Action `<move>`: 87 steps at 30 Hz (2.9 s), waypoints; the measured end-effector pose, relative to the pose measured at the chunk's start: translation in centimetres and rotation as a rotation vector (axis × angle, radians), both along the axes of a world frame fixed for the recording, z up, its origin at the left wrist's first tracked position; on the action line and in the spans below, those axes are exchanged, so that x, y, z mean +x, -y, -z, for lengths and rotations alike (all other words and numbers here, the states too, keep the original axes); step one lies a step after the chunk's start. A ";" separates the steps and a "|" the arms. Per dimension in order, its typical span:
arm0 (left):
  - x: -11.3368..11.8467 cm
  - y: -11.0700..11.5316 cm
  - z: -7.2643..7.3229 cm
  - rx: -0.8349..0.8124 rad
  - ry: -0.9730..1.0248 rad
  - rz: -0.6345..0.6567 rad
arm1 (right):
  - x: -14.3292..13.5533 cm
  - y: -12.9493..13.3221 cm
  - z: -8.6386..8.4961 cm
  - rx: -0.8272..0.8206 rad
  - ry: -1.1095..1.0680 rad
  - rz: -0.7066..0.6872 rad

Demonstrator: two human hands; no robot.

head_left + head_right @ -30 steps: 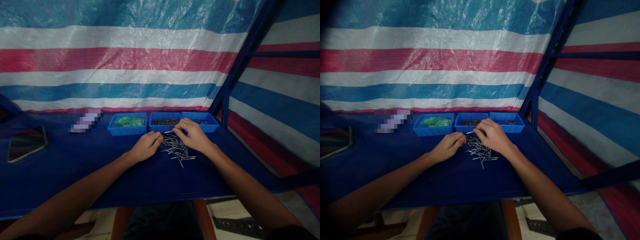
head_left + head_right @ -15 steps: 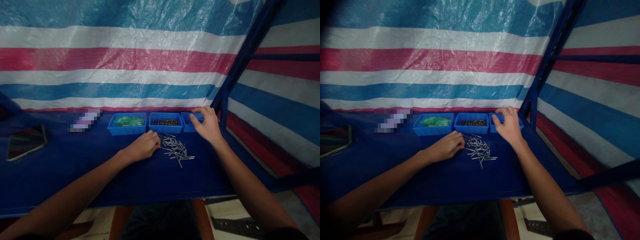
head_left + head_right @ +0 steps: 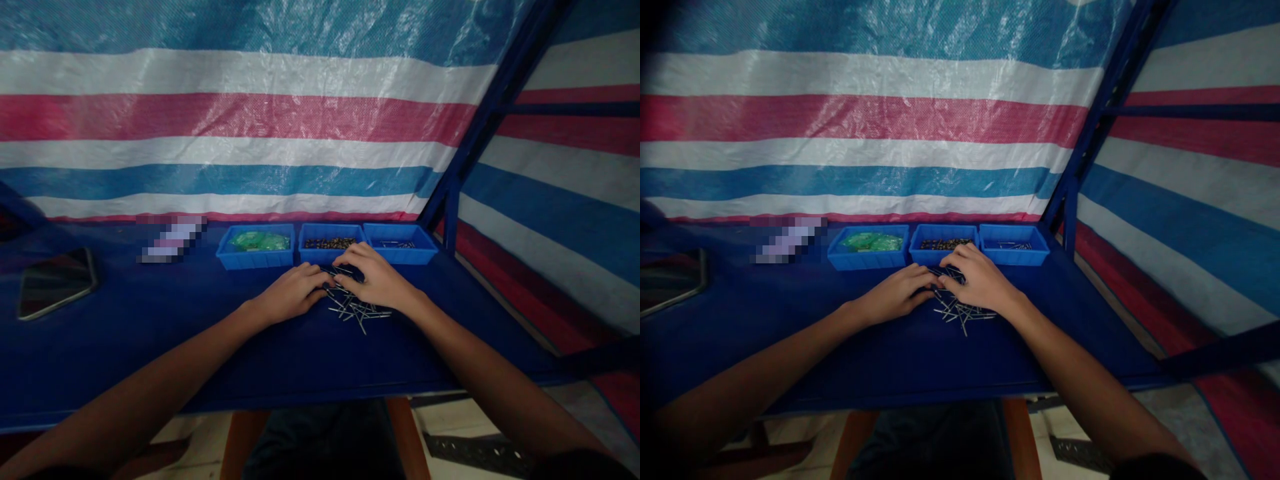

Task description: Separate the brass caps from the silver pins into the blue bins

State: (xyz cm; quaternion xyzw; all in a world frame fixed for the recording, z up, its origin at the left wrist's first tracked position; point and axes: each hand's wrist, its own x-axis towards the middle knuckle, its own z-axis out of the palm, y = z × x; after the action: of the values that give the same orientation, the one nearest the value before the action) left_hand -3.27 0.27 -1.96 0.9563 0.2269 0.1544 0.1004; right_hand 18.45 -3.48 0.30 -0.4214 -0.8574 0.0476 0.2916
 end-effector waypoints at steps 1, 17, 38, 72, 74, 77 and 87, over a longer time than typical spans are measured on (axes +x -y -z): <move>0.0 0.0 -0.1 0.006 -0.015 0.009 | 0.1 0.0 -0.1 -0.003 -0.003 0.005; 0.4 0.1 0.7 -0.130 0.370 -0.125 | -0.7 0.1 0.3 0.036 0.027 -0.055; 0.6 0.7 0.1 -0.045 0.434 -0.149 | 0.4 -0.5 0.0 0.015 -0.020 0.011; 0.8 0.4 0.2 -0.036 -0.057 -0.229 | 0.8 -0.1 -0.9 0.189 -0.035 0.094; 0.7 0.3 0.2 -0.022 -0.043 -0.244 | -0.4 0.3 -0.4 0.114 0.065 0.003; 0.6 0.2 0.2 -0.004 -0.018 -0.226 | -1.0 0.5 0.3 0.065 0.135 -0.038; 0.7 0.3 0.1 -0.017 0.200 -0.166 | -0.7 -0.1 0.3 0.093 0.053 0.026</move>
State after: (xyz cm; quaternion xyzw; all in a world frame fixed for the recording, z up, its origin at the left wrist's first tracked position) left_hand -2.55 -0.07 -2.10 0.9132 0.2954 0.2551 0.1174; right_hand 17.74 -3.37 0.03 -0.4194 -0.8607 -0.0073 0.2887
